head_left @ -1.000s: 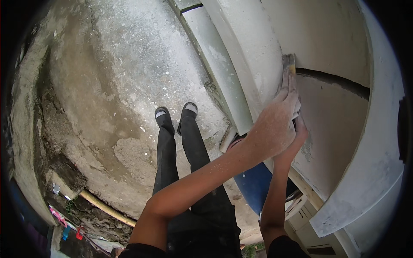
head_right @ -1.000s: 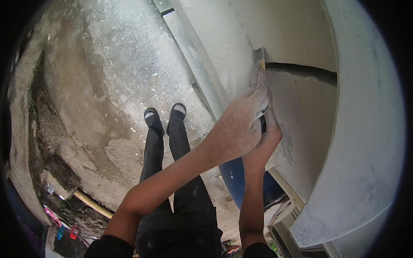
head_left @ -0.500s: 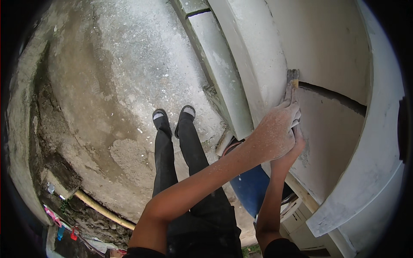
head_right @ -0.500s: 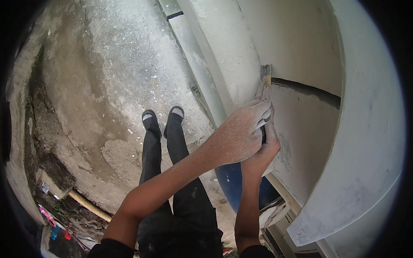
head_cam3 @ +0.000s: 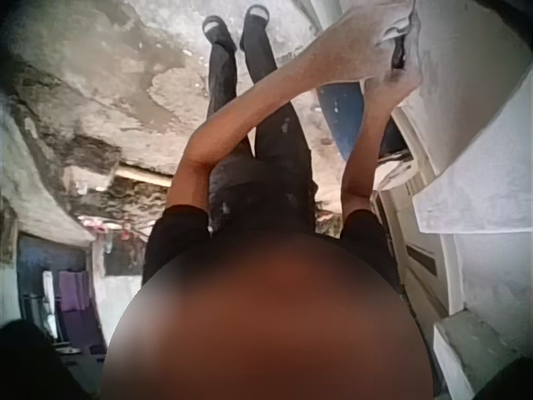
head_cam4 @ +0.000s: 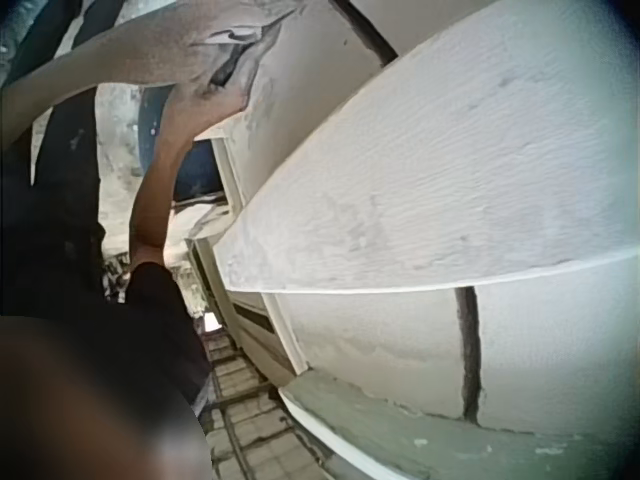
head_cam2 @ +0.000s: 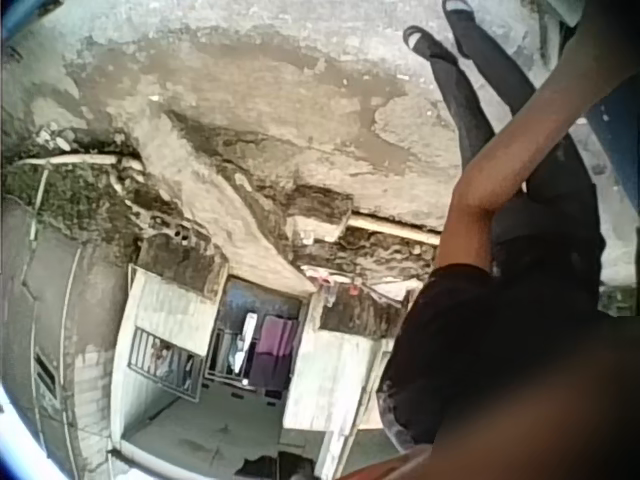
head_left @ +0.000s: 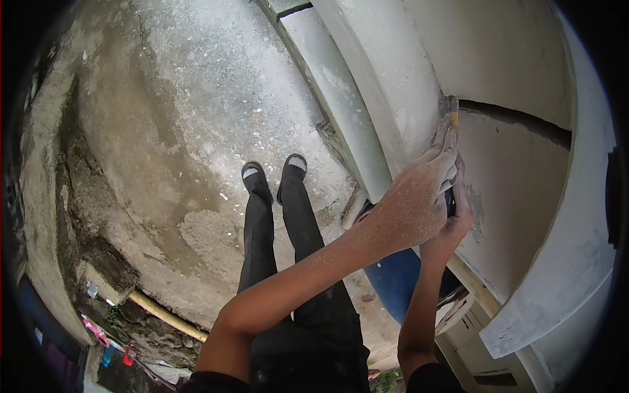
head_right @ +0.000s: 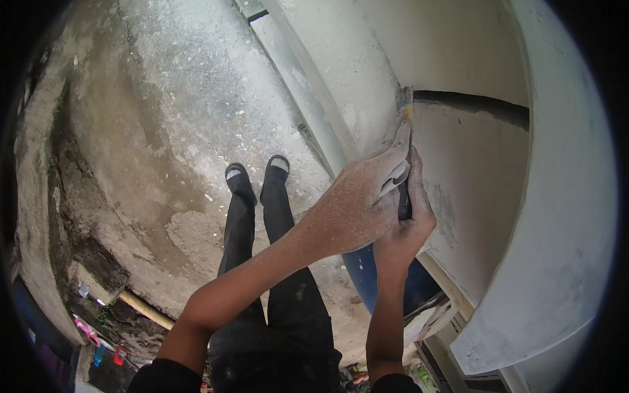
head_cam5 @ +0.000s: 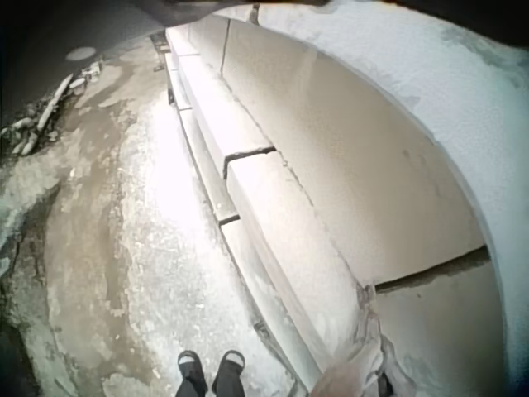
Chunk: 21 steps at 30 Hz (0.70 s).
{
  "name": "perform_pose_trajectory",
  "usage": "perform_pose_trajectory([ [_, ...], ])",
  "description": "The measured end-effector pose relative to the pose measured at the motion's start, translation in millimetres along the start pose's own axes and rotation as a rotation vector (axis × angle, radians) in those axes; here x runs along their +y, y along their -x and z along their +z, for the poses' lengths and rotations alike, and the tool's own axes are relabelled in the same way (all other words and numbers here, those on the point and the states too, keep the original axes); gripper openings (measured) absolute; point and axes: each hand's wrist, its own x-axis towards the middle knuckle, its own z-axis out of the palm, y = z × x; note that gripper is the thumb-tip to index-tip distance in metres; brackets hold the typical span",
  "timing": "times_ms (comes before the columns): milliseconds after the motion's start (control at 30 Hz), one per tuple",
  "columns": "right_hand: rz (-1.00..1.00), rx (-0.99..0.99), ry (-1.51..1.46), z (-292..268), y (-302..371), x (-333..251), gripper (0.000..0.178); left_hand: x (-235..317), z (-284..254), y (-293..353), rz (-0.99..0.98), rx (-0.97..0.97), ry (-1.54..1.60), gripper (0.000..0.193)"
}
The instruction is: Repair and sand an exterior concrete or plaster wall surface.
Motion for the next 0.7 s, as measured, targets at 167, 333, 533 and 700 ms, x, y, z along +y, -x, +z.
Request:
perform_pose_trajectory([
  [167,-0.103,-0.103,0.138,19.2,-16.8,-18.2,0.057,13.7,-19.6,-12.9,0.016,0.092,-0.131,0.026],
  [333,-0.108,-0.126,0.211,20.9,-19.4,-29.7,0.057,20.6,-51.2,-12.8,-0.182,-0.106,-0.120,0.043],
  [533,-0.048,-0.173,0.169,8.2,-0.4,-33.9,0.054,29.9,-57.7,-2.1,-0.323,-0.125,-0.084,0.058],
  [700,-0.010,-0.112,0.248,0.7,-2.0,-36.3,0.058,25.1,-54.1,-3.5,-0.008,-0.010,-0.269,0.067],
])
